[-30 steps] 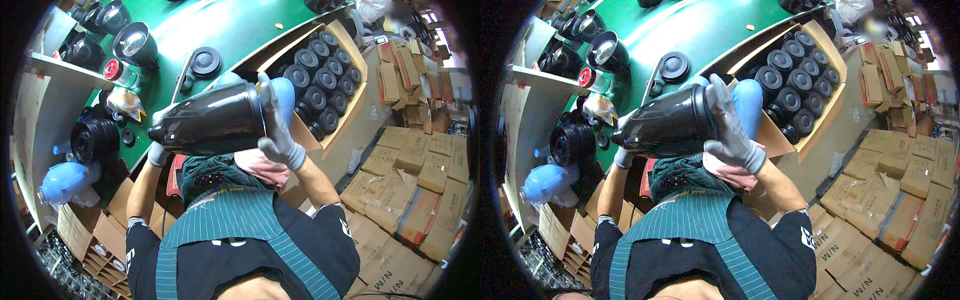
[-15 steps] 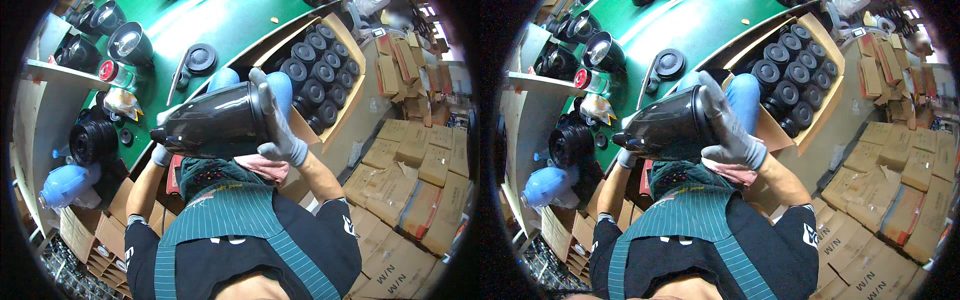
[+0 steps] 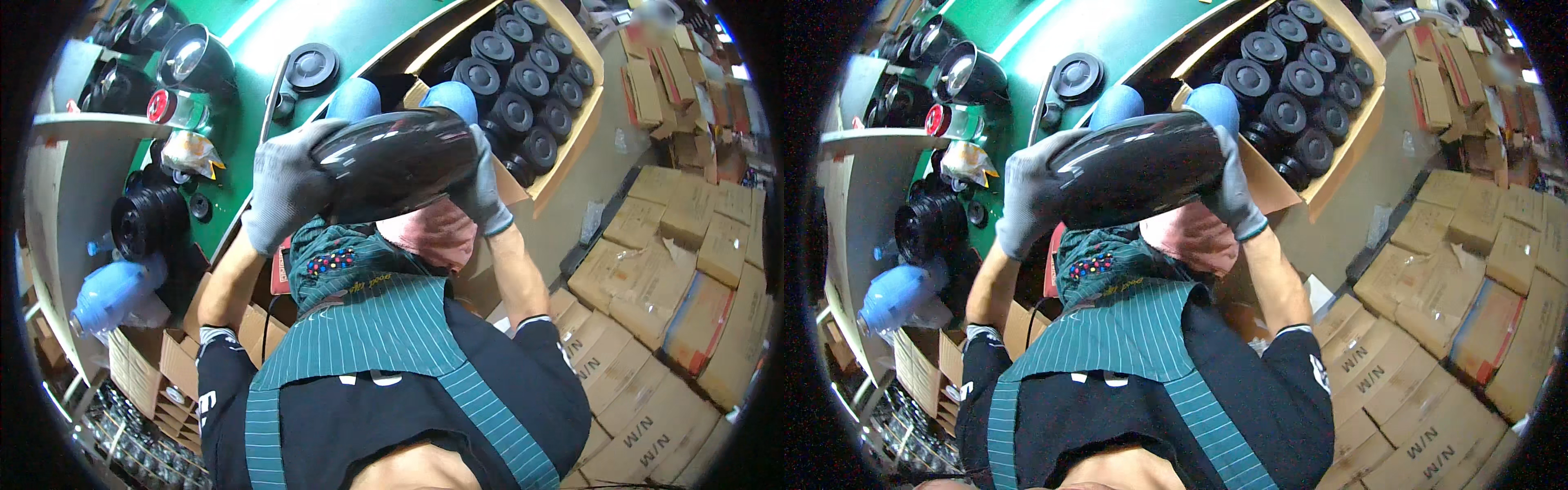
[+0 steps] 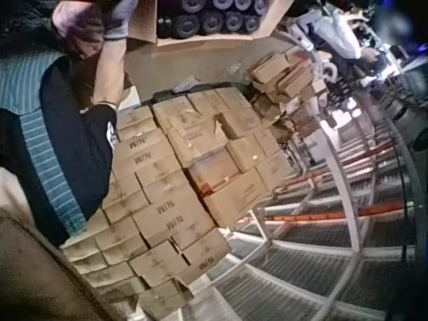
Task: The person repeatedly picks up black kettle bodies, inserts a metal rod into the base, and wipes the exterior with a cloth. They handle multiple kettle units one at a time on a green workbench, placing each finished unit aside.
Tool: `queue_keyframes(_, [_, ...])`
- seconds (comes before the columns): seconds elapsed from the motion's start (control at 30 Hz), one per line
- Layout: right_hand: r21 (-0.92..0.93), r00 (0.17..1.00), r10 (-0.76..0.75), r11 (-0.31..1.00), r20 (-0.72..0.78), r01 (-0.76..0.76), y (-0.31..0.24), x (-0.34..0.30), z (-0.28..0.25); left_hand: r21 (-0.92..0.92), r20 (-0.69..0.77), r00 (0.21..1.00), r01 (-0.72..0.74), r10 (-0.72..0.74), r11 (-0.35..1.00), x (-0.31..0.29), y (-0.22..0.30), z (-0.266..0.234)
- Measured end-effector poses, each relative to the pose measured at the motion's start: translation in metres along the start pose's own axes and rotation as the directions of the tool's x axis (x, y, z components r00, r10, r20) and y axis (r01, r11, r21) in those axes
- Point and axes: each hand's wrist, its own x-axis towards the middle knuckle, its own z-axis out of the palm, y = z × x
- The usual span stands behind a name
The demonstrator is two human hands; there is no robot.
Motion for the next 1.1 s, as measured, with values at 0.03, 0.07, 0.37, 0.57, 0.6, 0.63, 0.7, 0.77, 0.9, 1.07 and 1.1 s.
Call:
queue_keyframes(0.03, [-0.225, 0.975, -0.204, 0.949, 0.091, 0.22, 0.002, 0.0, -0.016, -0.105, 0.113, 0.993, 0.043, -0.031, 0.994, 0.008, 0.014, -0.007])
queue_keyframes(0.07, [-0.405, 0.902, -0.392, 0.806, 0.179, 0.431, 0.007, 0.001, -0.03, -0.26, 0.13, 0.991, 0.013, 0.022, 0.966, 0.01, 0.022, -0.01])
queue_keyframes(0.37, [-0.668, 0.762, -0.604, 0.47, 0.235, 0.578, 0.044, -0.003, -0.085, -0.429, 0.068, 0.973, -0.172, 0.222, 0.887, -0.001, 0.057, 0.001])
queue_keyframes(0.57, [-0.726, 0.674, -0.669, 0.29, 0.312, 0.624, 0.058, 0.007, -0.103, -0.465, 0.05, 0.973, -0.175, 0.223, 0.868, -0.001, 0.058, 0.003])
queue_keyframes(0.6, [-0.688, 0.698, -0.662, 0.374, 0.272, 0.622, 0.053, 0.008, -0.102, -0.463, 0.056, 0.973, -0.174, 0.224, 0.869, -0.001, 0.058, 0.003])
queue_keyframes(0.63, [-0.607, 0.738, -0.64, 0.504, 0.216, 0.614, 0.045, 0.009, -0.097, -0.524, 0.08, 0.977, -0.127, 0.197, 0.842, -0.003, 0.056, 0.003])
queue_keyframes(0.7, [-0.373, 0.833, -0.534, 0.75, 0.148, 0.547, 0.014, 0.014, -0.085, -0.632, 0.134, 0.981, -0.026, 0.143, 0.774, -0.009, 0.049, 0.005])
queue_keyframes(0.77, [-0.234, 0.886, -0.419, 0.857, 0.2, 0.458, -0.032, 0.017, -0.069, -0.571, 0.229, 0.936, -0.094, 0.269, 0.816, -0.009, 0.017, 0.003])
queue_keyframes(0.9, [-0.541, 0.813, -0.09, 0.703, 0.575, 0.461, -0.087, 0.025, -0.005, 0.09, -0.061, 0.996, 0.076, -0.07, 0.993, -0.009, -0.1, 0.027])
queue_keyframes(1.07, [-0.57, 0.581, 0.014, 0.213, 0.814, 0.793, 0.003, 0.057, 0.056, 0.535, -0.438, 0.843, 0.524, -0.313, 0.663, -0.023, -0.274, 0.071])
queue_keyframes(1.1, [-0.597, 0.615, -0.02, 0.222, 0.788, 0.771, 0.004, 0.062, 0.055, 0.391, -0.395, 0.832, 0.537, -0.39, 0.748, -0.018, -0.271, 0.072])
